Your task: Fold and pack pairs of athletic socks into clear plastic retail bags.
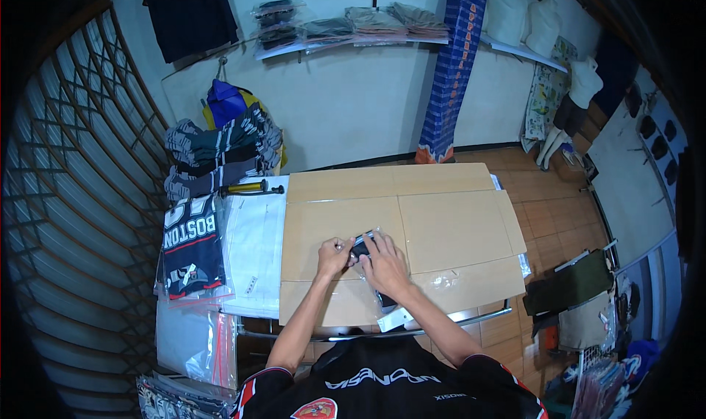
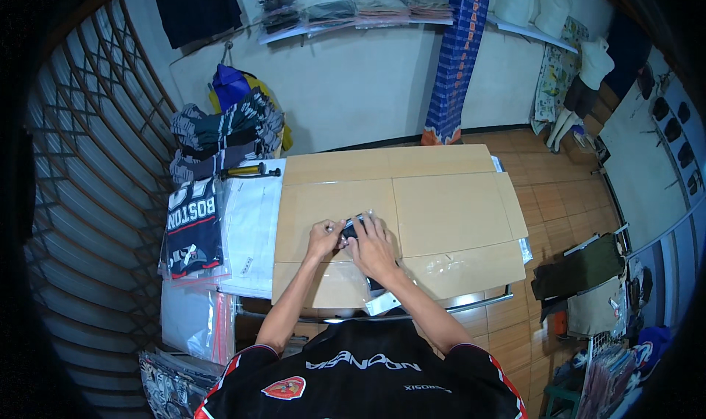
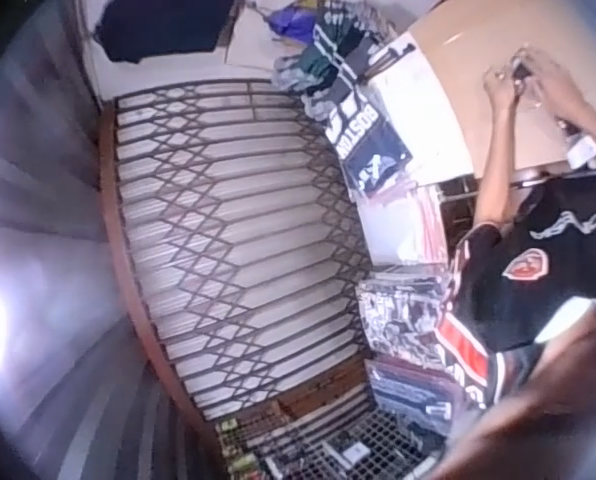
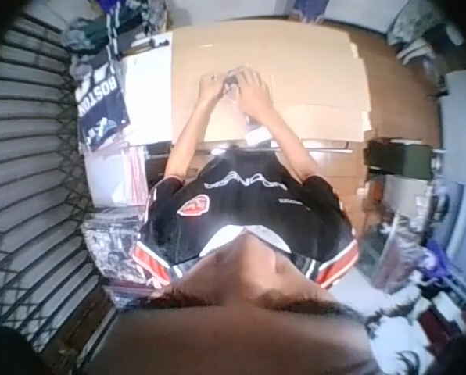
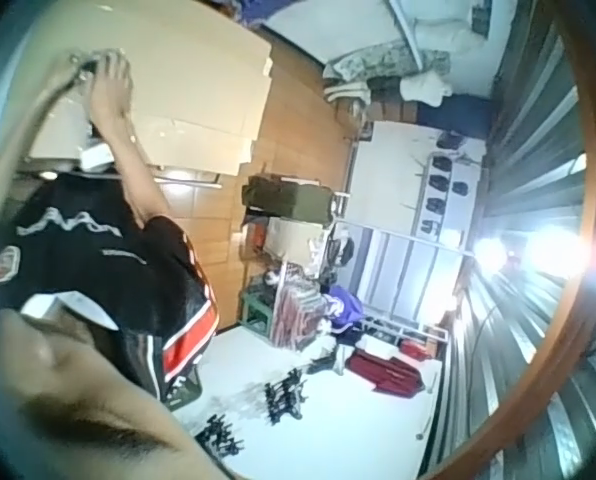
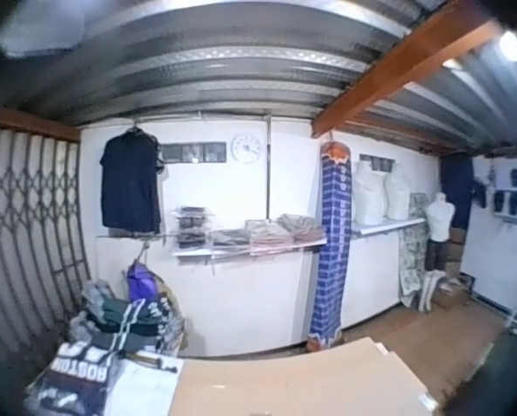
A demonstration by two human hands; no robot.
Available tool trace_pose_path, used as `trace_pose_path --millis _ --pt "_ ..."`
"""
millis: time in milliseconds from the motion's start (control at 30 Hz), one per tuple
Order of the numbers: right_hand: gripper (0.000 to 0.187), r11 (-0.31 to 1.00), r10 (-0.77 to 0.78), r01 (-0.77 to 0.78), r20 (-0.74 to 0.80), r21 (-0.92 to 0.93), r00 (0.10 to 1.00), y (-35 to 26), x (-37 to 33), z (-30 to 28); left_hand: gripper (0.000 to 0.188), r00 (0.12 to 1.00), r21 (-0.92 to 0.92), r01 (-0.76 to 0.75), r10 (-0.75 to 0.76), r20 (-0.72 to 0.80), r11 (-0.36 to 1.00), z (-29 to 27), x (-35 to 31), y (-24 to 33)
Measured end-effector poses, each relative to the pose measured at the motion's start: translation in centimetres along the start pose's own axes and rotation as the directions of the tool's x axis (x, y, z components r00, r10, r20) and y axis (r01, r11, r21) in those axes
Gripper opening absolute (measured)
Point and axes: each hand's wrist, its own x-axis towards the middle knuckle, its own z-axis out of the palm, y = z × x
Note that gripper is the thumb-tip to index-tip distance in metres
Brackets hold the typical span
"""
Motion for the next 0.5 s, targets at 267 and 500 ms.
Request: trace_pose_path --millis 267,500 --pt "0.057 0.970 -0.039 0.059 0.088 -0.237 0.995 0.2 -0.9 2.4 0.036 0.999 0.075 0.018 -0.021 0.045 0.997 -1.7 -0.5 1.0" --pt "0.056 0.968 0.011 0.025 0.144 -0.249 0.990 0.2 -0.6 2.5 0.041 0.996 0.095 0.087 -0.089 0.013 0.992 -4.4 -1.0 1.3"
